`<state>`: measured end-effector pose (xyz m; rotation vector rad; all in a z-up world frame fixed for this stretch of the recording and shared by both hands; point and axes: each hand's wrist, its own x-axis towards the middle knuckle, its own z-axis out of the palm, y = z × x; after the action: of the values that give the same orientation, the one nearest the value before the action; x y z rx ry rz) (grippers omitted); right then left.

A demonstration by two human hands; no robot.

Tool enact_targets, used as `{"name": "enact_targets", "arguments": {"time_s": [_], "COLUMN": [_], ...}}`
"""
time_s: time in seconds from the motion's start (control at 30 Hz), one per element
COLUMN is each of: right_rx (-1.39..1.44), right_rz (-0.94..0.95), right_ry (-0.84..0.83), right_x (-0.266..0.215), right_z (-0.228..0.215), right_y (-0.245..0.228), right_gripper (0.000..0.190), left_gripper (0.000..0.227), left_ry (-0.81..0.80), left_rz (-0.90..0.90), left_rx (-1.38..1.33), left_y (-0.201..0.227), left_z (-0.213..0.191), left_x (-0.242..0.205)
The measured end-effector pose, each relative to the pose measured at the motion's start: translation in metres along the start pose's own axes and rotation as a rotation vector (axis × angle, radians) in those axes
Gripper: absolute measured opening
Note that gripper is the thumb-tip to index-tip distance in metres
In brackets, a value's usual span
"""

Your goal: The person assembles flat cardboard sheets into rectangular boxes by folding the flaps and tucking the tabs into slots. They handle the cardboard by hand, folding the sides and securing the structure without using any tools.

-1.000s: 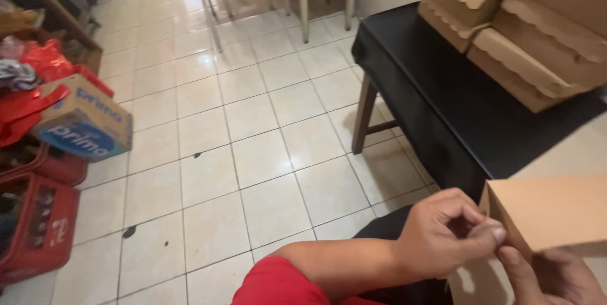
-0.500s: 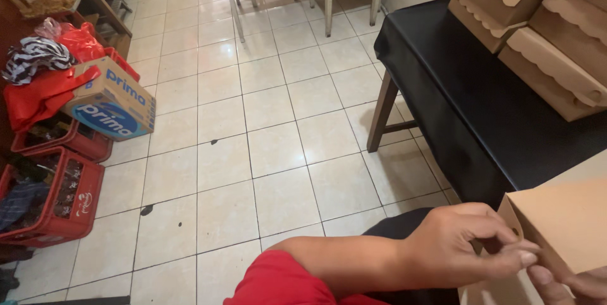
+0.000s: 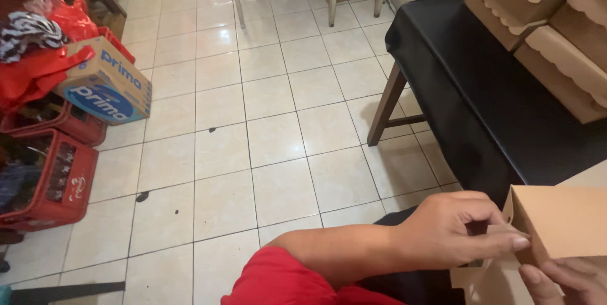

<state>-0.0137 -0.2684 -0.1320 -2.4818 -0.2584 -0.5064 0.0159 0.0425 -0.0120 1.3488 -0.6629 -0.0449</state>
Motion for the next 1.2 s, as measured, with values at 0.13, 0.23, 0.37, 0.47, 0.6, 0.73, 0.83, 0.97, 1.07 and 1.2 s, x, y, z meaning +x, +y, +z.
{"name": "enact_targets", "arguments": {"time_s": [0.13, 0.23, 0.37, 0.47, 0.6, 0.73, 0.83, 0.97, 1.07, 1.2], "right_rx": [0.178, 0.175, 0.136, 0.129, 0.118, 0.102, 0.061, 0.195, 0.568, 0.652], "right_rz": [0.016, 0.058, 0.037, 0.041, 0.036, 0.04, 0.064, 0.247, 0.217, 0.306], "right_ry": [0.099, 0.105, 0.083, 0.078, 0.056, 0.024, -0.017, 0.003, 0.353, 0.41], "right_x": [-0.007, -0.011, -0.01, -0.01, -0.007, -0.002, 0.003, -0.014, -0.026, -0.015], "right_z": [0.005, 0.004, 0.002, 0.0, 0.003, 0.003, -0.012, -0.041, -0.027, -0.036], "right_y": [0.002, 0.004, 0.004, 0.004, 0.008, 0.004, -0.018, -0.081, -0.143, -0.188], "right_gripper": [0.031, 0.027, 0.022, 0.019, 0.015, 0.012, 0.011, 0.011, 0.011, 0.01], "left_gripper": [0.035, 0.038, 0.041, 0.04, 0.038, 0.031, 0.031, 0.025, 0.019, 0.018], "left_ry": [-0.043, -0.058, -0.039, -0.064, -0.055, -0.048, -0.025, -0.132, -0.108, -0.083], "left_rz": [-0.058, -0.055, -0.063, -0.064, -0.025, 0.047, -0.039, -0.181, -0.072, -0.015], "left_rx": [-0.073, -0.02, -0.017, 0.025, 0.105, 0.17, -0.024, -0.622, -0.371, -0.263], "left_y": [0.004, 0.007, 0.006, 0.001, -0.004, -0.008, -0.01, -0.013, -0.013, -0.003], "left_z": [-0.001, 0.0, 0.005, 0.006, 0.009, 0.008, 0.007, 0.008, 0.002, 0.0], "left_x": [-0.002, -0.002, -0.006, -0.007, -0.011, -0.01, -0.007, -0.01, -0.012, -0.011]}}
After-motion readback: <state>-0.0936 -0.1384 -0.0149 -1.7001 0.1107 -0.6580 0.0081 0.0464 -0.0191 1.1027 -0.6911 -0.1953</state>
